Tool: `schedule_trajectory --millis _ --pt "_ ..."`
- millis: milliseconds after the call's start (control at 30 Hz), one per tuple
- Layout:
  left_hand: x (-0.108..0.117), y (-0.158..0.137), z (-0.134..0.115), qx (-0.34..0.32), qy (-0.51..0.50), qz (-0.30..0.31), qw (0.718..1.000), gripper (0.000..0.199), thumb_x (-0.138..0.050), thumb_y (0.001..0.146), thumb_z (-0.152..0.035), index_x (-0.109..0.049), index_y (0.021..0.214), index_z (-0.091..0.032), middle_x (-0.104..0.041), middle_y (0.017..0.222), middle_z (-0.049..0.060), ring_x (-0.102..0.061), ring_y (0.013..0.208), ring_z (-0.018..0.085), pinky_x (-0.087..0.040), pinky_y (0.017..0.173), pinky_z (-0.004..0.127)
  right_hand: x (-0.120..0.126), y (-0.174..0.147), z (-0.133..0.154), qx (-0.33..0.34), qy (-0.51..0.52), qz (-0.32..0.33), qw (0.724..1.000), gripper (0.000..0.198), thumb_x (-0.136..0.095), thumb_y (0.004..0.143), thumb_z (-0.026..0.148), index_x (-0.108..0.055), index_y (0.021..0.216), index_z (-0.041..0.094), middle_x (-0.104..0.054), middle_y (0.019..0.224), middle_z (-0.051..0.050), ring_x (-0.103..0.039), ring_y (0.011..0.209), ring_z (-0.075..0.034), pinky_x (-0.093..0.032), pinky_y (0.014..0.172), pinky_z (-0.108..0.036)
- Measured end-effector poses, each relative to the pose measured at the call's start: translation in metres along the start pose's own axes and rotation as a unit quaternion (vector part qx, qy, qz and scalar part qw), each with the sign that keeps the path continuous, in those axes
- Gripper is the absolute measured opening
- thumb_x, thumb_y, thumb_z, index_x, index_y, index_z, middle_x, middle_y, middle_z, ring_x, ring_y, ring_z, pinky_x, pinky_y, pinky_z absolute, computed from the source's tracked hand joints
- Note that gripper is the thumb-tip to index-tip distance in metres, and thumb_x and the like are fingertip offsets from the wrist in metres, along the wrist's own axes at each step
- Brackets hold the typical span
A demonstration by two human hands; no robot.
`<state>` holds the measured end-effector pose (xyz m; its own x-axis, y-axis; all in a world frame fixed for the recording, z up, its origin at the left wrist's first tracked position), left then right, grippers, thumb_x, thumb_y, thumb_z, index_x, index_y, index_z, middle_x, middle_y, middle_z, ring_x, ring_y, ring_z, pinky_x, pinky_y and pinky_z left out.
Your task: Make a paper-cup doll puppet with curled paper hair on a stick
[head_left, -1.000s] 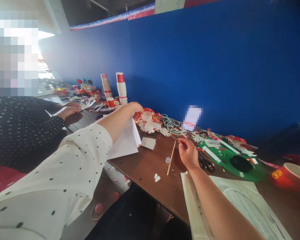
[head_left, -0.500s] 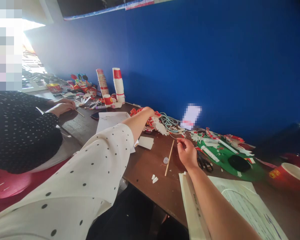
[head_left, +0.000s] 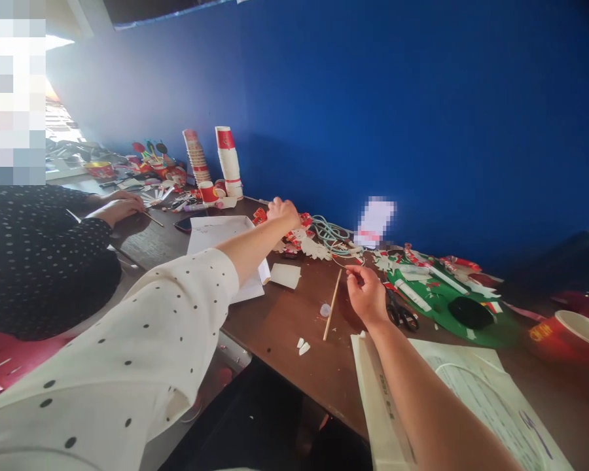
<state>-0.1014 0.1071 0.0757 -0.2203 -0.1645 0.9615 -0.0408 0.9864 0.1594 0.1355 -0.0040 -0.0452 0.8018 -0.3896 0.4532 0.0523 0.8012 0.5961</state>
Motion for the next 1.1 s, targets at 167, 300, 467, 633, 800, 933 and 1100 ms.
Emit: schedule_trajectory --millis 167,300,467,633,800,933,1100 --pt "-0.001 -0.045 -0.014 -0.192 0.086 0.006 0.978 0.047 -0.056 0.08 -0.015 -0.062 0.127 -0.016 -0.052 0.136 0.015 -0.041 0.127 0.032 -0.037 0.105 0.042 0.0 0.0 0.003 0.003 -0.005 0.006 1.0 0.024 -0.05 0.081 0.024 -0.07 0.095 0.019 -0.071 0.092 -0.01 -0.066 0.083 -0.023 -0.054 0.08 -0.04" --pt "-0.017 -0.057 -0.015 -0.282 0.168 0.088 0.94 0.064 -0.059 0.072 -0.008 -0.057 0.135 -0.017 -0.034 0.156 0.014 -0.029 0.139 0.036 -0.024 0.114 0.052 0.0 0.0 0.004 -0.019 -0.007 0.014 1.0 0.026 -0.05 0.08 0.026 -0.071 0.095 0.019 -0.071 0.093 -0.01 -0.065 0.082 -0.023 -0.054 0.079 -0.039" --pt "-0.033 -0.046 -0.019 -0.285 0.199 0.088 0.934 0.05 -0.053 0.078 -0.006 -0.065 0.127 -0.015 -0.034 0.157 0.013 -0.024 0.143 0.037 -0.017 0.115 0.058 0.001 0.0 0.005 -0.048 -0.01 0.014 0.999 0.028 -0.051 0.08 0.029 -0.072 0.093 0.018 -0.071 0.093 -0.01 -0.064 0.082 -0.023 -0.053 0.078 -0.039" --pt "-0.039 -0.036 -0.029 -0.288 0.212 0.071 0.931 0.04 -0.055 0.079 -0.008 -0.072 0.115 -0.017 -0.048 0.147 0.015 -0.029 0.139 0.036 -0.014 0.114 0.061 0.001 0.0 0.003 -0.041 -0.019 0.022 0.999 0.029 -0.05 0.079 0.027 -0.072 0.095 0.018 -0.071 0.094 -0.01 -0.064 0.087 -0.023 -0.052 0.081 -0.038" --pt "-0.038 -0.028 -0.04 -0.281 0.227 0.071 0.93 0.041 -0.061 0.071 -0.007 -0.075 0.108 -0.016 -0.055 0.136 0.016 -0.033 0.134 0.037 -0.012 0.114 0.062 0.0 0.0 0.002 -0.029 -0.018 0.022 0.999 0.027 -0.05 0.08 0.028 -0.071 0.093 0.019 -0.072 0.093 -0.01 -0.065 0.087 -0.024 -0.053 0.077 -0.037" --pt "-0.041 -0.02 -0.049 -0.27 0.219 0.075 0.935 0.041 -0.066 0.069 -0.009 -0.074 0.108 -0.017 -0.053 0.139 0.015 -0.03 0.136 0.039 -0.007 0.115 0.063 0.0 0.0 0.002 -0.027 -0.015 0.021 0.999 0.027 -0.05 0.08 0.028 -0.071 0.093 0.018 -0.072 0.092 -0.01 -0.065 0.086 -0.023 -0.053 0.078 -0.038" --pt "-0.051 -0.019 -0.055 -0.253 0.208 0.104 0.939 0.05 -0.071 0.066 -0.012 -0.071 0.116 -0.013 -0.051 0.14 0.018 -0.028 0.137 0.042 -0.005 0.113 0.068 0.0 0.0 0.003 -0.047 -0.014 0.028 0.998 0.028 -0.05 0.08 0.028 -0.071 0.094 0.018 -0.072 0.094 -0.011 -0.065 0.085 -0.023 -0.053 0.077 -0.037"
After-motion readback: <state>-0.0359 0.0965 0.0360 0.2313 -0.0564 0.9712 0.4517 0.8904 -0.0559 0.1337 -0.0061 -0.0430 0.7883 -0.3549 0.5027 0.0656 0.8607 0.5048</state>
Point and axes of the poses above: each hand's wrist, its own y-axis towards the middle knuckle, its own x-axis out of the back of the hand, z = x × y, the point moved 1 cm from there along y, towards the middle knuckle
